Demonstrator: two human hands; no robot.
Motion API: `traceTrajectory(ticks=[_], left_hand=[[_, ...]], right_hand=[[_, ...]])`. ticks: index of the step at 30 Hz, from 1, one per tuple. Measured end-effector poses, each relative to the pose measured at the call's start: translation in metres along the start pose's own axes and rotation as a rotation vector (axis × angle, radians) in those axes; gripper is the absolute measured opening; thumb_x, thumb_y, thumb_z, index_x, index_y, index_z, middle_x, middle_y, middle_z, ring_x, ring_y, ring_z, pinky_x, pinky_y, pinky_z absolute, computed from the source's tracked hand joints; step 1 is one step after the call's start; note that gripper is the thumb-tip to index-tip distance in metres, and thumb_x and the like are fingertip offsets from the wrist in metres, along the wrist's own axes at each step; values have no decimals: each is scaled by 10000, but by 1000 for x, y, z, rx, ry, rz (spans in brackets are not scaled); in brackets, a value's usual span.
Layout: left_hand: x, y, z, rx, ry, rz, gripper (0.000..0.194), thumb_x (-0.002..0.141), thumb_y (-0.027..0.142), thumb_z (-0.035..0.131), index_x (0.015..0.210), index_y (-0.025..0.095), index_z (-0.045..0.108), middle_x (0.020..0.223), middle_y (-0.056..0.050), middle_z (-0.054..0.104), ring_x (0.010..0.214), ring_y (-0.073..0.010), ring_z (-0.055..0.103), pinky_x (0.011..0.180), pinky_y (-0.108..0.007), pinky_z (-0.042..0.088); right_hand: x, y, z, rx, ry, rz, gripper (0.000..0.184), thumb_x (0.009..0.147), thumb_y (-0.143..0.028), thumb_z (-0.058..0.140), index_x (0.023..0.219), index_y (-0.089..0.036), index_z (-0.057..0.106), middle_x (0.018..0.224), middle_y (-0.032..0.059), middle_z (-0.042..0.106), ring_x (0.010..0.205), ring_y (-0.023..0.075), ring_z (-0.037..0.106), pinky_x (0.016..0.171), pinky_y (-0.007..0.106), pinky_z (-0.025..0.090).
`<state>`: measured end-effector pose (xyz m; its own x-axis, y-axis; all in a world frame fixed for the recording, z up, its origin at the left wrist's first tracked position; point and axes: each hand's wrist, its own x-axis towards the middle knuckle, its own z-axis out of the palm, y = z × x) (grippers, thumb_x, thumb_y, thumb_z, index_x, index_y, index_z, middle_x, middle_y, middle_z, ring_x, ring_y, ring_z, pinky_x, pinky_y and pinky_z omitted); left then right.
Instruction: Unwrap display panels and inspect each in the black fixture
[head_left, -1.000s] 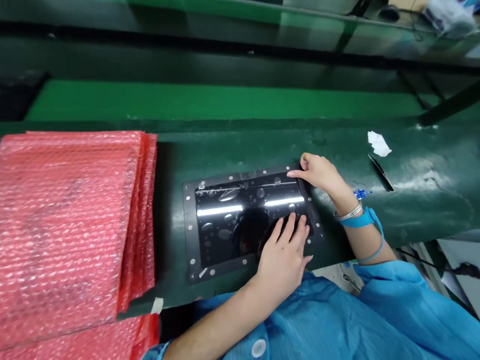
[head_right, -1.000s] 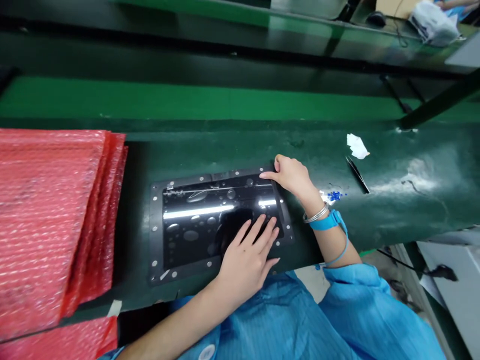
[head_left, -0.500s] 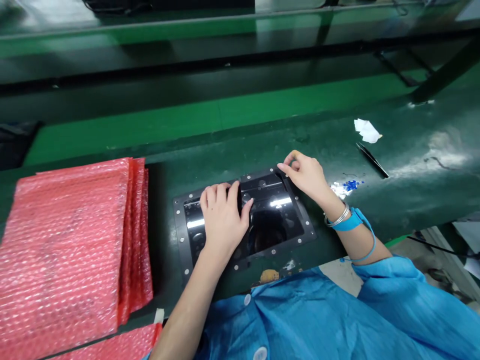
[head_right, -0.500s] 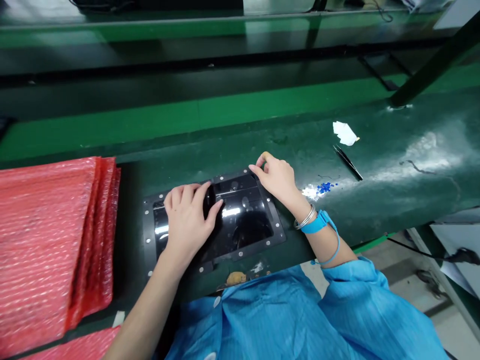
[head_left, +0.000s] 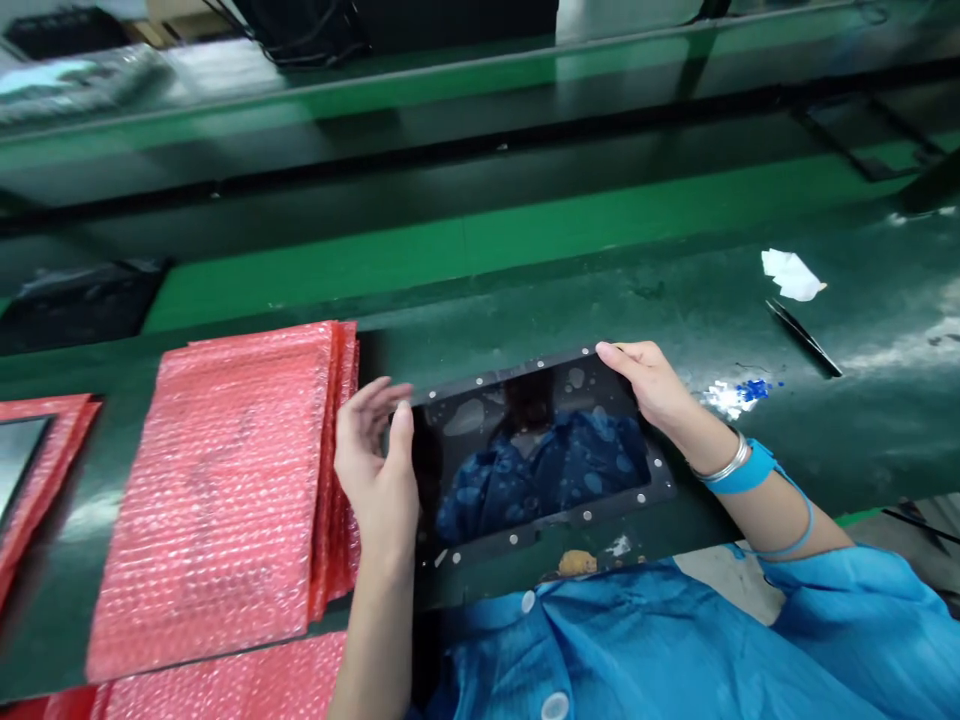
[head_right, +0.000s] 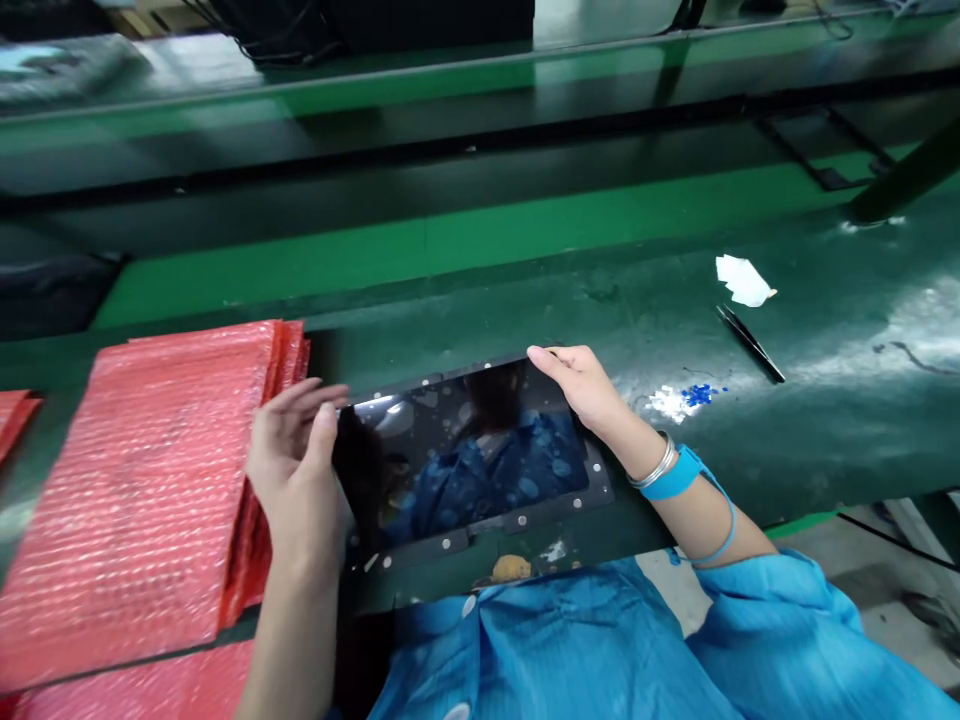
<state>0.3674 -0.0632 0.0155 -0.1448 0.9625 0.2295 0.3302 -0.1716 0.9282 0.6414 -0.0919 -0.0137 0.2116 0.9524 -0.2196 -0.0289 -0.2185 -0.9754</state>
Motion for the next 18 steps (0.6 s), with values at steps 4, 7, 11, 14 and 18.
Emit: traceTrajectory(ticks=[4,7,11,14,18], left_hand=[[7,-14,1,-347,-31,-449,329,683,476,792,739,168,686,695,-30,686,755,-224,697,747,-337,577],[11,-18,1,-470,206,-532,286,603,384,830,731,168,691,694,-6,695,686,-170,675,706,-282,570],[15,-24,-6,-553,310,-518,287,653,396,804,798,183,681,779,4,718,756,-159,689,775,-277,574],[14,-27,-9,-560,307,-524,325,710,447,776,843,167,679,798,-12,725,801,-179,703,830,-310,571],[13,-23,-6,-601,397,-570,278,725,380,775,870,155,699,799,-5,739,785,-162,705,856,-308,563]], right_hand=[[0,-6,3,16,-21,8,632,665,-830,657,580,-230,477,559,-22,476,585,144,474,551,285,408],[-2,-17,2,26,-86,7,586,611,-768,743,648,-209,571,641,-4,589,628,149,545,597,284,456],[-6,-29,-5,55,-336,31,486,612,-615,826,781,-184,679,783,19,689,759,173,652,705,291,528],[-8,-29,-8,71,-411,61,453,689,-599,791,806,-172,690,772,20,691,701,157,652,620,266,528],[-8,-23,-5,86,-383,83,476,691,-617,801,805,-171,681,718,11,673,623,141,643,549,242,511]])
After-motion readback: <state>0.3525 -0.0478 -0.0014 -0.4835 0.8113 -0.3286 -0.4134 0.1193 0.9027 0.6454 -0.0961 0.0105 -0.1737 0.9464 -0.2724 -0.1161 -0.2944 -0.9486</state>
